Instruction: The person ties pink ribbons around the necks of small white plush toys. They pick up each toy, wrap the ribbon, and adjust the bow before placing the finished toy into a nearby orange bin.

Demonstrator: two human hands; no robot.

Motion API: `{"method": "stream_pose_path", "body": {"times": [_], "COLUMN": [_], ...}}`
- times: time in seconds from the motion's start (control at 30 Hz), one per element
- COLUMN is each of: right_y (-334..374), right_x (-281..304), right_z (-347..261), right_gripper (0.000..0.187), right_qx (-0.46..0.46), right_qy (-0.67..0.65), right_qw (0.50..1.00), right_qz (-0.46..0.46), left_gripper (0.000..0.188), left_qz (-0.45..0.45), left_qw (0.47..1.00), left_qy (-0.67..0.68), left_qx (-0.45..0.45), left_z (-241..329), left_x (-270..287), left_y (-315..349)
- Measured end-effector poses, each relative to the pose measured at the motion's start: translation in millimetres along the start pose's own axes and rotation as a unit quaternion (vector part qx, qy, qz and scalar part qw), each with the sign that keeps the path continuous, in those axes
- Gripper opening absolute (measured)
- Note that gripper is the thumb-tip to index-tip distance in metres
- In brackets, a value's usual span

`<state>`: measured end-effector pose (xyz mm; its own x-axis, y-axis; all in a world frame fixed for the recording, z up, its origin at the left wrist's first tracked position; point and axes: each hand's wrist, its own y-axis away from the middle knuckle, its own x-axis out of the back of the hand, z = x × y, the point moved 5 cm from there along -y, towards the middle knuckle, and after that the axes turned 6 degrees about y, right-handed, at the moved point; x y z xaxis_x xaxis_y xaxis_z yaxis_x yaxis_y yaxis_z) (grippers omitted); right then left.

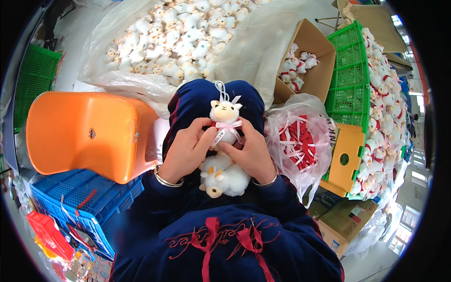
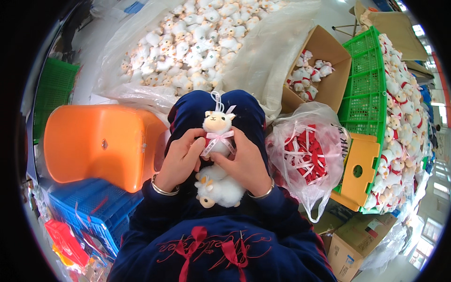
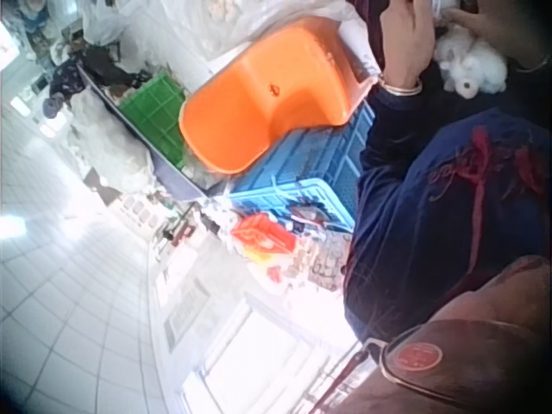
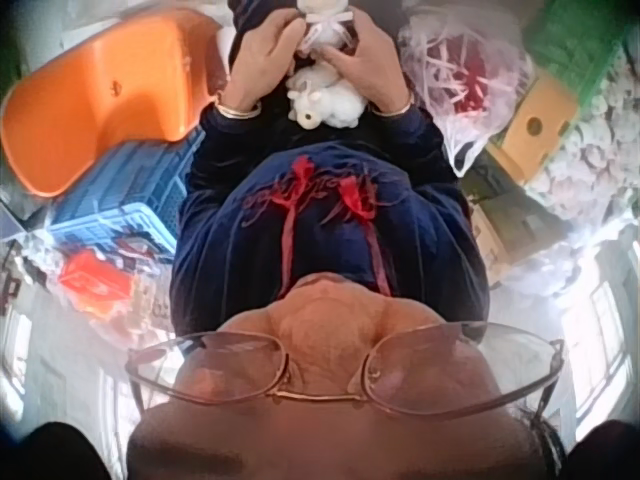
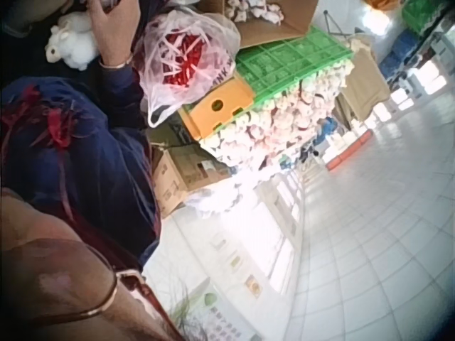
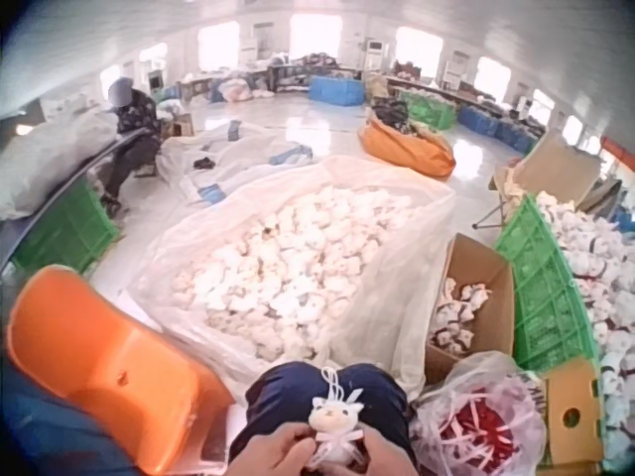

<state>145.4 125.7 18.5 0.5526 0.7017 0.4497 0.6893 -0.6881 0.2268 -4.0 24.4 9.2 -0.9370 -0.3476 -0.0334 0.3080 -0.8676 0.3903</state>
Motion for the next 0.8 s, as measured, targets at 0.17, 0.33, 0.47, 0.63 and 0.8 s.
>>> {"method": "stream_pose_path", "body": {"times": [0.17,0.33,0.47,0.63,0.8], "right_y": [-4.6,-5.4,13.7,29.6,21.3], "right_x": [29.0,203.7,230.0,165.2,111.7], "right_z": [4.9,21.5,43.2,119.8,81.6], "right_gripper": [0.061,0.055,0.037,0.016,0.013], "right_qx": [0.045,-0.006,-0.001,-0.107,0.01], "right_qy": [-0.064,0.021,0.023,0.12,0.062], "right_qw": [0.995,0.899,0.937,0.984,0.99], "right_qz": [0.069,0.438,0.348,0.079,0.129], "left_gripper": [0.034,0.033,0.03,0.023,0.018], "left_qz": [-0.061,-0.051,-0.026,0.013,0.045], "left_qw": [0.991,0.991,0.992,0.995,0.993], "left_qy": [0.105,0.098,0.109,0.053,-0.011], "left_qx": [-0.064,-0.073,-0.06,-0.083,-0.106], "left_z": [10.3,3.1,-2.7,0.6,2.6], "left_x": [-10.1,-7.3,-3.1,4.1,10.3], "left_y": [3.1,-2.9,-6.0,-10.0,-18.5]}}
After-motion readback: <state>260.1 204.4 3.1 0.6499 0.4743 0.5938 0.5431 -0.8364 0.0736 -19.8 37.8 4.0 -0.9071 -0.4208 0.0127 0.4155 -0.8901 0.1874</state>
